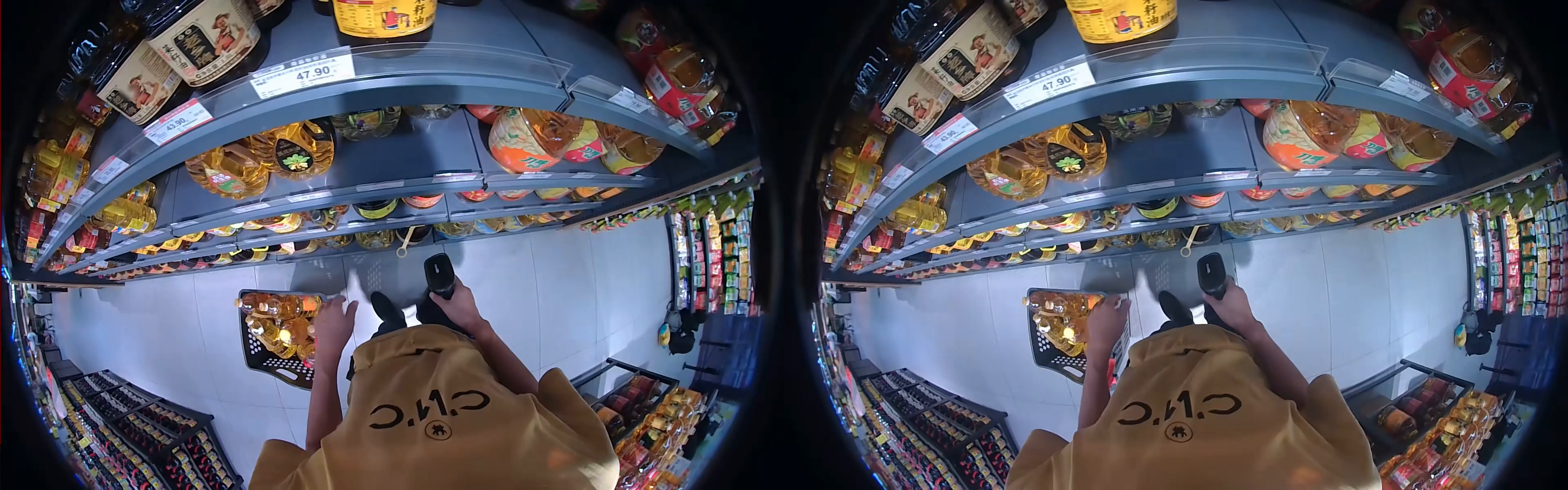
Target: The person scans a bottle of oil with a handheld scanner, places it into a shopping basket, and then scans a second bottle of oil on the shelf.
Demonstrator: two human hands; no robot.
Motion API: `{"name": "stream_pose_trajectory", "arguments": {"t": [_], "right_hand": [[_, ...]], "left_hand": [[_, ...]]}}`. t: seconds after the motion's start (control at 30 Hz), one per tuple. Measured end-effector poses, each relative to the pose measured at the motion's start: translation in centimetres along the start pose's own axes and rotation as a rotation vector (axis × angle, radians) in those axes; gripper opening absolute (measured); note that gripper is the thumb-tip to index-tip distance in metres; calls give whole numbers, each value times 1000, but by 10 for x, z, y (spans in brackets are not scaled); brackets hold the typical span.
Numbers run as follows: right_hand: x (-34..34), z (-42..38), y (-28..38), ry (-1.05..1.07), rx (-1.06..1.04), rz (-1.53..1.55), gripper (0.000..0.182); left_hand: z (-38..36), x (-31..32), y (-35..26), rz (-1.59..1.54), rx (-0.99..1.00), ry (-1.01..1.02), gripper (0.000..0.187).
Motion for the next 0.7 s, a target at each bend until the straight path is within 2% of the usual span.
{"name": "stream_pose_trajectory", "arguments": {"t": [0.13, 0.33, 0.5, 0.7], "right_hand": [[-16, 10, -4, 33, 14, 103, 56], [-56, 32, 19, 24, -76, 172, 53], [-77, 44, 40, 39, -141, 190, 51], [-72, 56, 45, 103, -182, 211, 49]], "left_hand": [[4, 4, -79, -24, 204, -83, 32], [0, 11, -164, -196, 236, -73, 29], [-5, 8, -192, -338, 166, -36, 31], [4, 3, -190, -458, 59, 34, 33]]}}
Point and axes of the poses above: each hand's wrist, its own z-axis towards the middle knuckle, its own x-axis out of the palm, y = z × x, the point moved 8 cm from there along z, towards the middle knuckle, and after that the axes turned 14 degrees about -x, right-handed, at the moved point
